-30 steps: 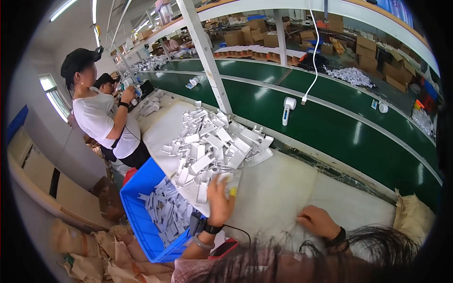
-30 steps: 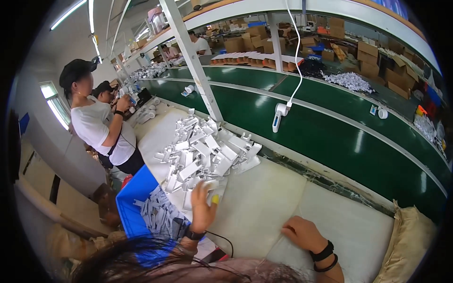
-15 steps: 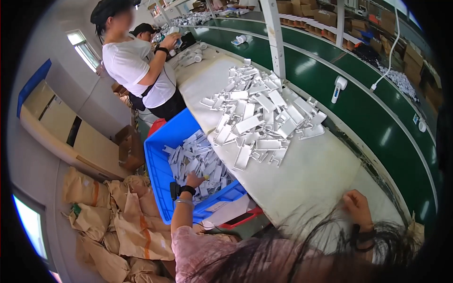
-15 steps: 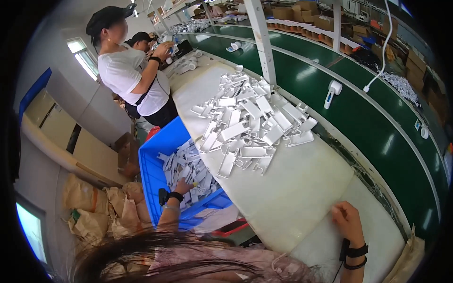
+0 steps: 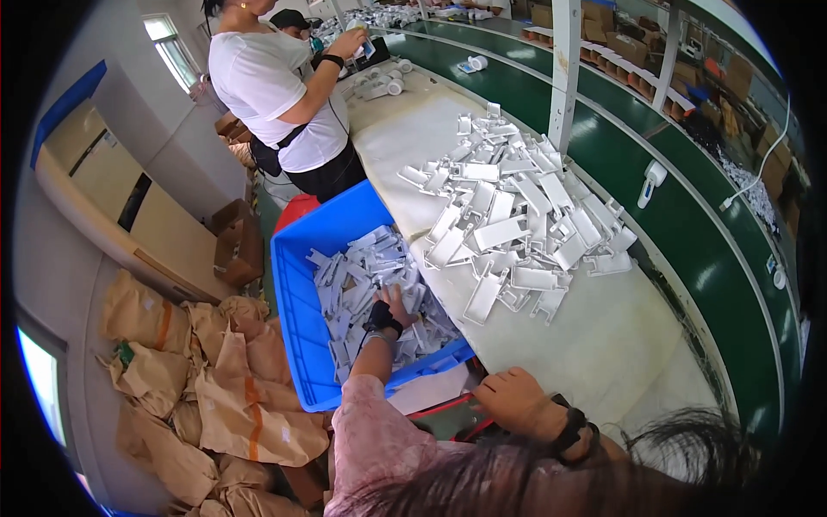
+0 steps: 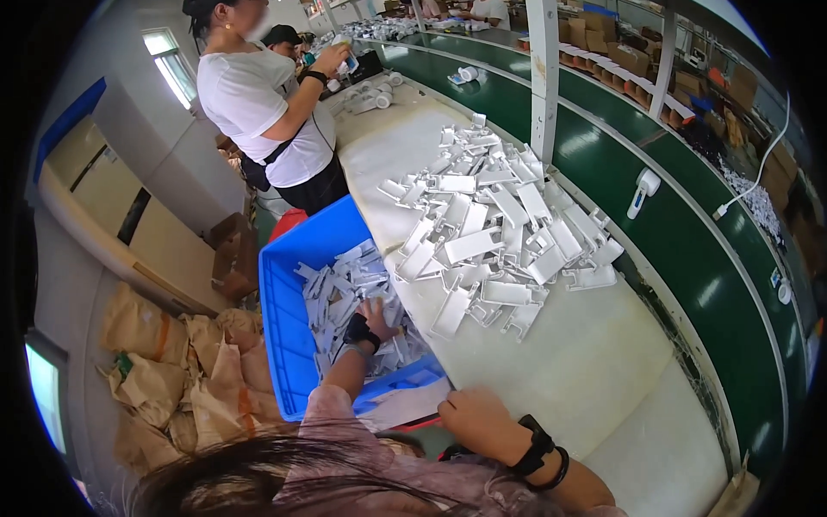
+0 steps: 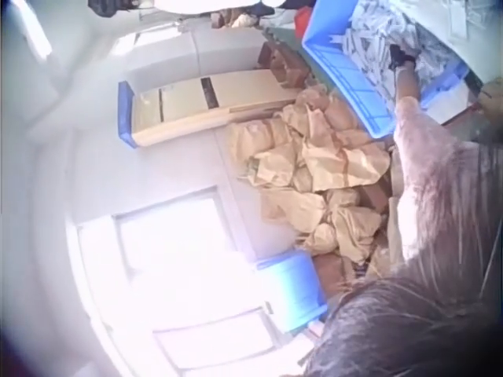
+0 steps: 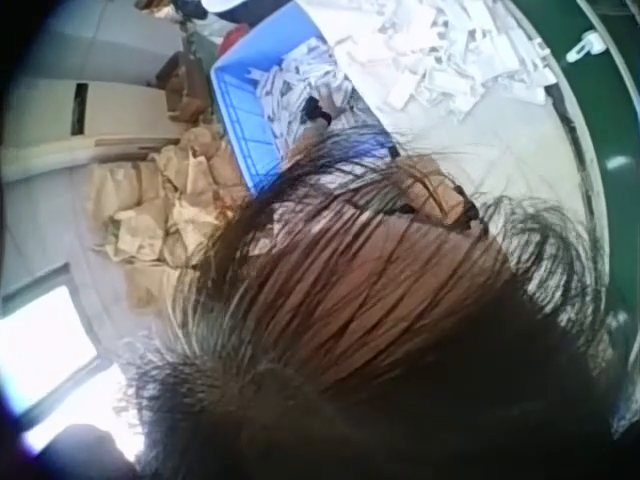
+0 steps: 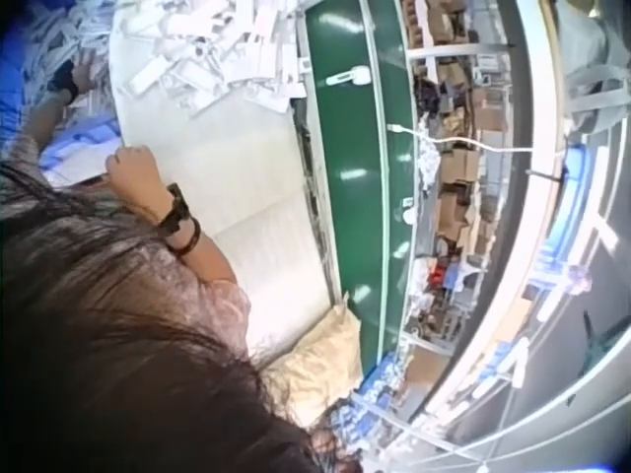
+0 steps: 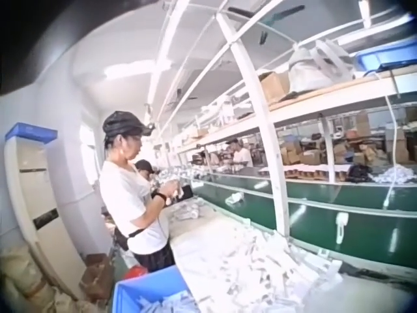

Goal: Assembling internal components into plastic housings for small handheld fans and sorting them into containers.

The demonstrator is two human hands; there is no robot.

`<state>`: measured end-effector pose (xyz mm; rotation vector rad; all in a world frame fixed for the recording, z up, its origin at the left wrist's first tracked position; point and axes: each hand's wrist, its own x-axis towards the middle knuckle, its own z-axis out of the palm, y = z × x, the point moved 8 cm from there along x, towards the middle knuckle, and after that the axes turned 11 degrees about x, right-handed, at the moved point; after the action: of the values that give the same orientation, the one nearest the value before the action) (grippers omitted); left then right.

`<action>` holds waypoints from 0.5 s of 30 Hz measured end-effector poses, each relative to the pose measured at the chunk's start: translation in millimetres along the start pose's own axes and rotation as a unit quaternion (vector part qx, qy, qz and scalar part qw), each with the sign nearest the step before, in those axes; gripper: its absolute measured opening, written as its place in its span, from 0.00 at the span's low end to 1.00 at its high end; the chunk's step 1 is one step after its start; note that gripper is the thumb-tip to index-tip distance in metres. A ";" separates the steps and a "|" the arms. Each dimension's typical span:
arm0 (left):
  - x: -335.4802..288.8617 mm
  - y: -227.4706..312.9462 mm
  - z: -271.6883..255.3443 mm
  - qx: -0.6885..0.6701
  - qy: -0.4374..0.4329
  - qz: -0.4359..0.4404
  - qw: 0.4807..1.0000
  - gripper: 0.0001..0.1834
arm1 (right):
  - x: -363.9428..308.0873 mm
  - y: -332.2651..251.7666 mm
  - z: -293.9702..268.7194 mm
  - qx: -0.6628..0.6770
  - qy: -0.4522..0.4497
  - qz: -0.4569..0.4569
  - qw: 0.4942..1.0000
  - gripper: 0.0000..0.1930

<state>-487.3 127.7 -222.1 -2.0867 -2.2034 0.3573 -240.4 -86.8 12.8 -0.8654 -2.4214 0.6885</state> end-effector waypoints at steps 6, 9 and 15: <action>5.3 -26.9 43.6 -0.172 -0.108 -0.156 0.967 0.60 | -4.4 9.0 -16.5 0.099 -0.014 -0.010 0.995 0.11; -2.0 -25.6 57.2 -0.210 -0.112 -0.142 0.961 0.56 | -7.6 11.4 -16.6 0.114 -0.017 0.000 0.993 0.11; -2.5 -9.7 -0.8 -0.086 0.072 -0.058 0.992 0.30 | -14.0 17.2 -22.2 0.131 0.002 0.003 0.991 0.10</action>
<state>-496.3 124.9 -219.0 -1.9792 -2.3297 0.0076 -210.4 -78.2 15.8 -0.7646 -2.2581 0.9801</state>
